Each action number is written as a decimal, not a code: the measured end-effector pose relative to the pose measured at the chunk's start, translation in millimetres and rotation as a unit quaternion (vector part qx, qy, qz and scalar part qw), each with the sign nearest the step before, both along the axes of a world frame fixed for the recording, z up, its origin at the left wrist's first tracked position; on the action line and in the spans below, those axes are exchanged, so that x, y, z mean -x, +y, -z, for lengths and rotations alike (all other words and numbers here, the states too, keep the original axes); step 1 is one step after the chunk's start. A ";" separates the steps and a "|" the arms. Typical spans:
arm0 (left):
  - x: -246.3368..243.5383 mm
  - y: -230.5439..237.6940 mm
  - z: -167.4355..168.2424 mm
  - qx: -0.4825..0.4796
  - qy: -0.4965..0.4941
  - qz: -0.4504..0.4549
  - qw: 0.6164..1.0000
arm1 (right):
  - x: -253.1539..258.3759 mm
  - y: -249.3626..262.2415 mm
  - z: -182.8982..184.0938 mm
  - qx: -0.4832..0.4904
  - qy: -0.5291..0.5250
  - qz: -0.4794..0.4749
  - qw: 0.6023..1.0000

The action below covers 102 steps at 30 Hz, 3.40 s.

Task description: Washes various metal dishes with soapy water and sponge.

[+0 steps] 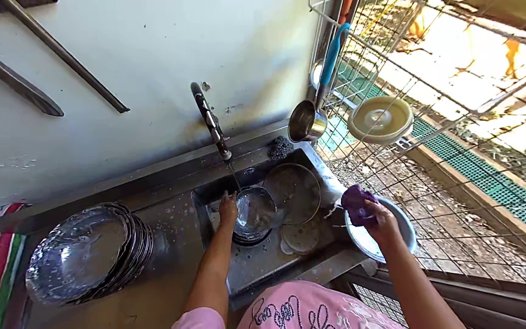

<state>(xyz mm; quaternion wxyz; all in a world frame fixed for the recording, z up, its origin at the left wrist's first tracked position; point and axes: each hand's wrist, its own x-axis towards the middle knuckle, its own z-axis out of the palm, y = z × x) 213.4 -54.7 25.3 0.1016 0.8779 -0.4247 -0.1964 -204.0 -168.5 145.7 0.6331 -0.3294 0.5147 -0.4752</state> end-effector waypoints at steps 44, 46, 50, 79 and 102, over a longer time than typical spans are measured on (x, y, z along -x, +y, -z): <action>112.7 65.0 -83.5 0.331 0.475 -0.197 0.791 | -167.2 11.5 17.6 0.392 0.498 -0.564 0.529; 127.0 52.7 -86.0 0.331 0.518 -0.184 0.767 | -189.1 28.0 28.5 0.394 0.427 -0.525 0.623; 98.3 42.0 -99.4 0.323 0.495 -0.257 0.764 | -198.7 70.9 10.2 0.322 0.329 -0.665 0.589; 108.9 81.1 -89.7 0.289 0.550 -0.318 0.716 | -200.5 39.0 32.9 0.373 0.500 -0.559 0.546; 36.6 72.2 -87.7 0.230 0.629 -0.219 0.710 | -197.7 61.5 -20.8 0.209 0.092 -0.674 0.703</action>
